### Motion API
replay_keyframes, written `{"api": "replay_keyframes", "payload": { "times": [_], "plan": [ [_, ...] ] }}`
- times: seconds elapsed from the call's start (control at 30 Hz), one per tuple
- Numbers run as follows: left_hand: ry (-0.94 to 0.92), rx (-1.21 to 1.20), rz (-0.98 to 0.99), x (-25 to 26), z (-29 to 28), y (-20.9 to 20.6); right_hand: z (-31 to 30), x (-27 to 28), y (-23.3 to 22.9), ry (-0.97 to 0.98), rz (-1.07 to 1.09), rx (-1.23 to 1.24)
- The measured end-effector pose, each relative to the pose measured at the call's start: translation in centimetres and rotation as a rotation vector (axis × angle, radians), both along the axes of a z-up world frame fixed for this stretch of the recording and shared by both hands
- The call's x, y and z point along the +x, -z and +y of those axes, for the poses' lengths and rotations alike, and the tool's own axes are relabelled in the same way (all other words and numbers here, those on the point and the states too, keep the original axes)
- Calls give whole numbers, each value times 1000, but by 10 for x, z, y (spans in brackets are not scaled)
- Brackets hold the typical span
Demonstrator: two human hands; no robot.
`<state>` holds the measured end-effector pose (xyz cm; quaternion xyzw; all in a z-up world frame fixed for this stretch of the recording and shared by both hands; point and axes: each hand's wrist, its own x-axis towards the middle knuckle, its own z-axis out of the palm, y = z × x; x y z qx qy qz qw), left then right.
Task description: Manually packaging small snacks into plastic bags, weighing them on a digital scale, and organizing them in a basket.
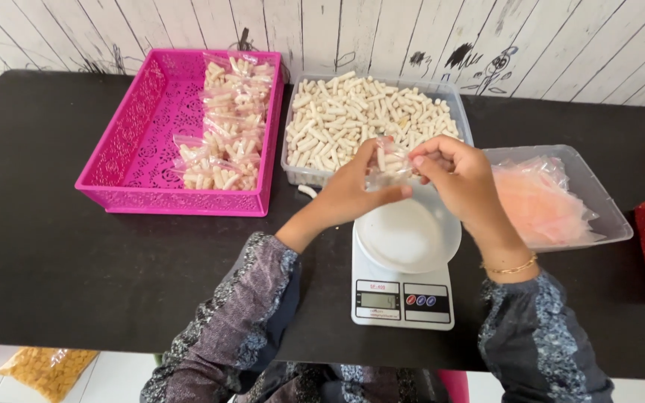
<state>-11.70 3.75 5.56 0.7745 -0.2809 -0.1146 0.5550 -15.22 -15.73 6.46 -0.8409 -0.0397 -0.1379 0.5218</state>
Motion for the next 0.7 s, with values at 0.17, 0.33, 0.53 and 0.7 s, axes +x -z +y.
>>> {"api": "replay_keyframes", "payload": {
  "times": [0.17, 0.33, 0.53, 0.7],
  "plan": [
    [-159, 1, -84, 14, -22, 21, 6, 7, 0, -15, -71, 91],
    [-209, 122, -276, 26, -23, 27, 2, 27, 5, 38, -203, -178],
    [-185, 242, -365, 38, -26, 36, 0, 39, -2, -7, -144, -377],
    [-196, 219, -356, 47, -25, 48, 5, 35, -21, -132, 7, -472]
  ]
}}
